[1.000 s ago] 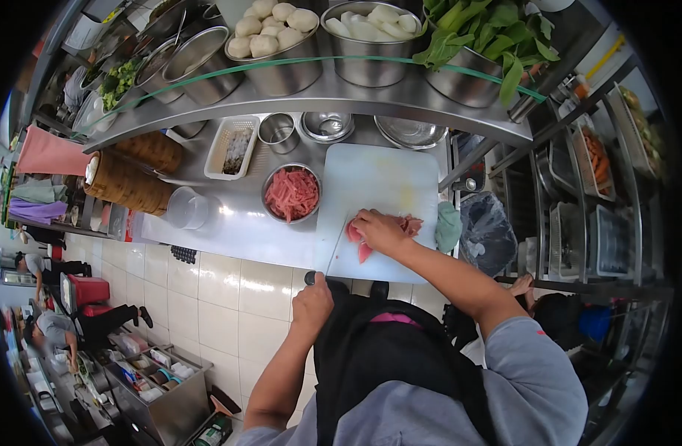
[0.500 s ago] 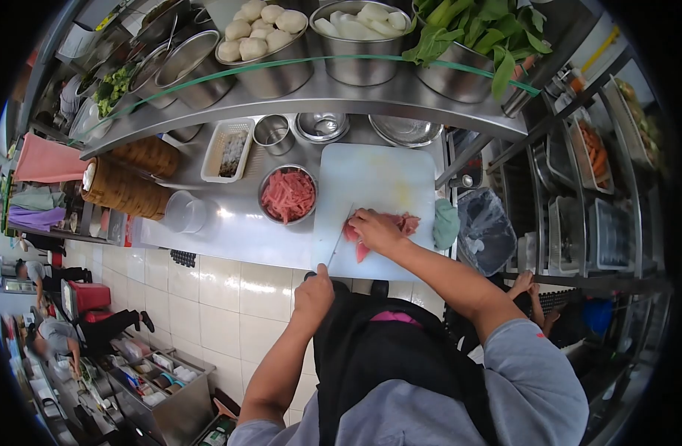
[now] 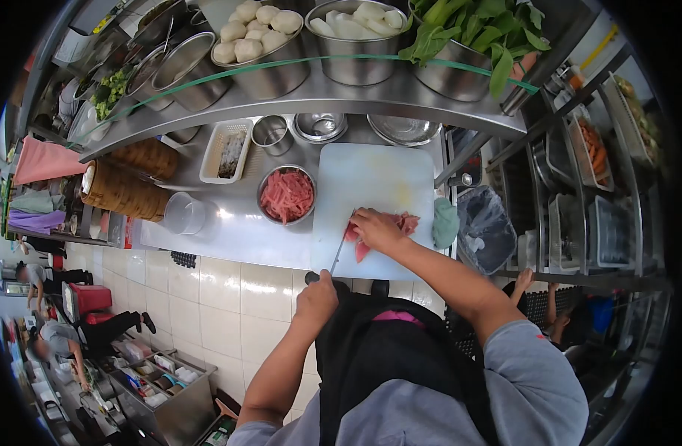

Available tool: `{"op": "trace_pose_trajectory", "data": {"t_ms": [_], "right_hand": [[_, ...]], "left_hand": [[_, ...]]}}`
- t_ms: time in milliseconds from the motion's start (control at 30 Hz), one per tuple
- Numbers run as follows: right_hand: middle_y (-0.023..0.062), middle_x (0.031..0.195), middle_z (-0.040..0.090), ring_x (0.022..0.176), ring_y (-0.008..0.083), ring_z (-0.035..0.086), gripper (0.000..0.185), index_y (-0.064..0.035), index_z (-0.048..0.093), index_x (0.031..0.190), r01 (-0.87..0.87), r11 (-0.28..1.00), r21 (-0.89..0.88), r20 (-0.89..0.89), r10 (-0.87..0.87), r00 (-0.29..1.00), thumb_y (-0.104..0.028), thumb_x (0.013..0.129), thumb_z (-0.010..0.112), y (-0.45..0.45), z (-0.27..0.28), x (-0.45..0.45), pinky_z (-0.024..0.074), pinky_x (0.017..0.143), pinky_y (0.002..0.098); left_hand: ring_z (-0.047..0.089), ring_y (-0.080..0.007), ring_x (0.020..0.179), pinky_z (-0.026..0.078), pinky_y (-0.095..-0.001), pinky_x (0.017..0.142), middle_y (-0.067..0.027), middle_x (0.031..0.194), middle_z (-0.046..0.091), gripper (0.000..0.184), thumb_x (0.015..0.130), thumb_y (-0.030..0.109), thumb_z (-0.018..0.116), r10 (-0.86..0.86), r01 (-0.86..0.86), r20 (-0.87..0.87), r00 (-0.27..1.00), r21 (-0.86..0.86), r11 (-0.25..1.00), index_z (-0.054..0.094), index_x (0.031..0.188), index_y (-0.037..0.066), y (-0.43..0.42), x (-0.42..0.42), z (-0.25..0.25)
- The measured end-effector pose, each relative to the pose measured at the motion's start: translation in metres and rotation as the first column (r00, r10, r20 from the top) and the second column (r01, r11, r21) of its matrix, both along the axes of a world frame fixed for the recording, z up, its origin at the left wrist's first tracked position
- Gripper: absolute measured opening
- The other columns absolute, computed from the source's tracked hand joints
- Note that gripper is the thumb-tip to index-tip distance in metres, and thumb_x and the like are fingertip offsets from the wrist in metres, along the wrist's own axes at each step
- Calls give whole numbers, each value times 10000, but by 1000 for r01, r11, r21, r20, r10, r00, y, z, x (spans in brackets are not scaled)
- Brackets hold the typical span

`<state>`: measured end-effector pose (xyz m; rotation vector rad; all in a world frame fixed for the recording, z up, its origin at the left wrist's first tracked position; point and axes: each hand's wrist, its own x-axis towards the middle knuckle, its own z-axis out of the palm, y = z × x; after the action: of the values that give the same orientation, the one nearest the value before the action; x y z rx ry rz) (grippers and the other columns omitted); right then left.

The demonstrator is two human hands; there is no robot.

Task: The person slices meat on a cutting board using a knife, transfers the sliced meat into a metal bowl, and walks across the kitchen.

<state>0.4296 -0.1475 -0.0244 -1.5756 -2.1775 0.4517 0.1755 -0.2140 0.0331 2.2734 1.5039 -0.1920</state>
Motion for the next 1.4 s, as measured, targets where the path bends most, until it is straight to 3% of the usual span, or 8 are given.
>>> {"op": "trace_pose_trajectory", "data": {"t_ms": [167, 333, 467, 733, 867, 1033, 1267, 1400], "right_hand": [[121, 1127, 655, 1052, 332, 683, 268, -60, 676, 1132, -19, 1000, 16, 15, 18, 1000, -129, 877, 718, 1, 1, 3, 587, 919, 439], [104, 1151, 638, 1067, 313, 671, 255, -61, 676, 1123, -7, 998, 60, -31, 8, 999, -158, 894, 726, -1, -10, 5, 587, 915, 427], [103, 1154, 621, 1068, 312, 661, 265, -62, 675, 1121, -18, 996, 87, -51, 22, 998, -163, 885, 743, 0, -13, 7, 577, 922, 426], [134, 1087, 625, 1030, 362, 654, 242, -27, 687, 1093, 35, 998, 47, -162, -27, 986, -103, 872, 753, -2, -1, 12, 549, 923, 458], [140, 1096, 614, 1032, 363, 655, 224, -42, 655, 1069, -4, 1000, 25, -114, 6, 993, -127, 880, 742, 3, 2, 15, 551, 934, 462], [141, 1097, 622, 1058, 355, 661, 213, -29, 655, 1055, -24, 999, 31, -145, 28, 989, -125, 885, 739, 0, 2, 20, 559, 936, 458], [132, 1120, 629, 1074, 347, 663, 225, -26, 676, 1055, -55, 993, 101, -152, 70, 986, -142, 878, 753, 4, -2, 23, 563, 942, 451], [127, 1127, 628, 1076, 349, 662, 265, -22, 681, 1089, -44, 999, 32, -133, 48, 990, -146, 872, 767, 5, 6, 24, 562, 946, 453]], "left_hand": [[746, -483, 751, 617, -557, 662, -302, 787, 719, 152, 1021, 138, 523, 30, -31, 34, 999, 12, 999, 514, 1083, 0, 13, 12, -27], [746, -490, 773, 615, -569, 680, -300, 797, 725, 141, 1024, 118, 509, -26, 26, 7, 1000, -39, 999, 507, 1088, -8, 12, 6, 12], [742, -499, 777, 611, -580, 695, -310, 797, 722, 143, 1017, 118, 510, 42, -40, 44, 998, -45, 998, 503, 1083, -9, 11, 11, -28], [756, -483, 808, 626, -552, 721, -292, 847, 743, 127, 1009, 99, 501, 9, -11, -20, 1000, -98, 995, 511, 1094, 6, 9, 10, 8], [756, -486, 817, 621, -565, 738, -305, 853, 738, 156, 1002, 105, 500, 63, -59, 62, 996, -65, 996, 517, 1117, 0, 18, 19, -31], [739, -501, 769, 613, -570, 686, -305, 800, 720, 139, 1039, 138, 491, -28, 30, 33, 999, -37, 999, 509, 1078, 6, 27, 12, 18], [756, -489, 830, 614, -582, 742, -301, 845, 736, 166, 988, 101, 512, 57, -52, 70, 996, -78, 996, 519, 1119, -1, 21, 29, -27], [731, -521, 762, 610, -586, 679, -327, 815, 716, 166, 1046, 164, 497, -19, 19, 47, 999, 0, 1000, 493, 1074, 1, 30, 18, 11]]}}
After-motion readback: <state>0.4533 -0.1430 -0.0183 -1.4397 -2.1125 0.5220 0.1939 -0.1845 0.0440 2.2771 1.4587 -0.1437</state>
